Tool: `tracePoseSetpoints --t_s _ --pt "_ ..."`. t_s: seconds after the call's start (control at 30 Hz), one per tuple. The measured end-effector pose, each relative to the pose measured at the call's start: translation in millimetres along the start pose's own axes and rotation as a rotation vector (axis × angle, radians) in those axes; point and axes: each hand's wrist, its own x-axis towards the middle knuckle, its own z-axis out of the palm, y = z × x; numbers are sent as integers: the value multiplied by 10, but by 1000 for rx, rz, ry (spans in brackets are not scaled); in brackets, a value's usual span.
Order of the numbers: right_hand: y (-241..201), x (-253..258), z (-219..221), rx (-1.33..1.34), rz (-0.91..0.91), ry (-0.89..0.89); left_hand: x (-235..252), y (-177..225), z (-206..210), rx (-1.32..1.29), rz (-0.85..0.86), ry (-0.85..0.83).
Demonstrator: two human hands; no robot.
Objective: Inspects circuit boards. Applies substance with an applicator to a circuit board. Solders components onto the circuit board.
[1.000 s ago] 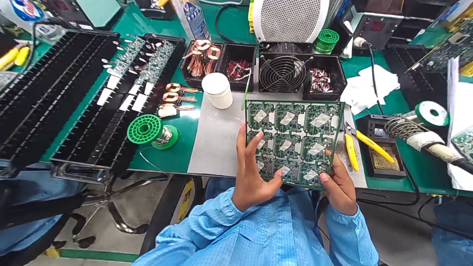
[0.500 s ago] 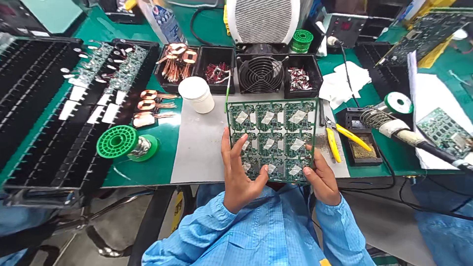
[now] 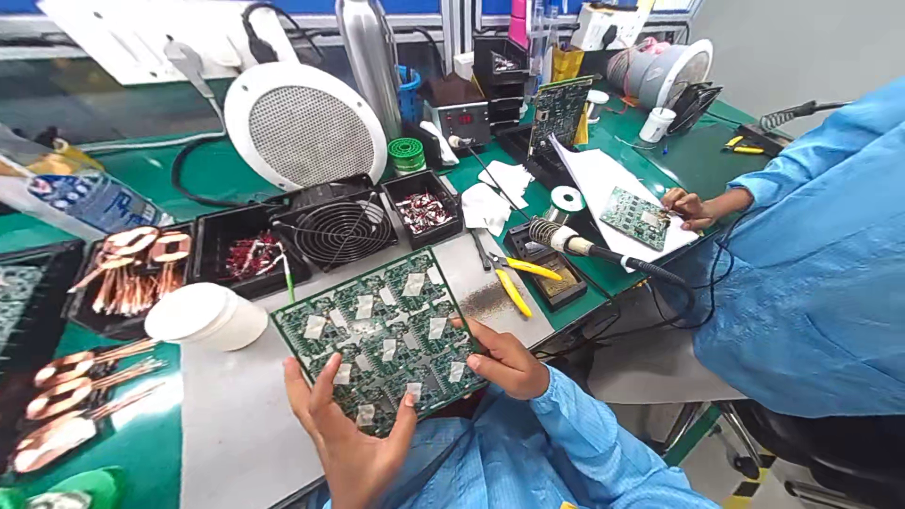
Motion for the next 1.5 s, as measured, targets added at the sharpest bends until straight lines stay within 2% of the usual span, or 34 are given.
tracePoseSetpoints --t_s 0.87,1.03,1.5 --pt "-38 10 22 -62 -55 22 20 78 -12 138 27 -45" --pt "-42 12 26 -54 -61 28 8 25 26 123 66 11" --pt "-19 8 26 -41 -78 29 47 44 -50 73 15 -41"
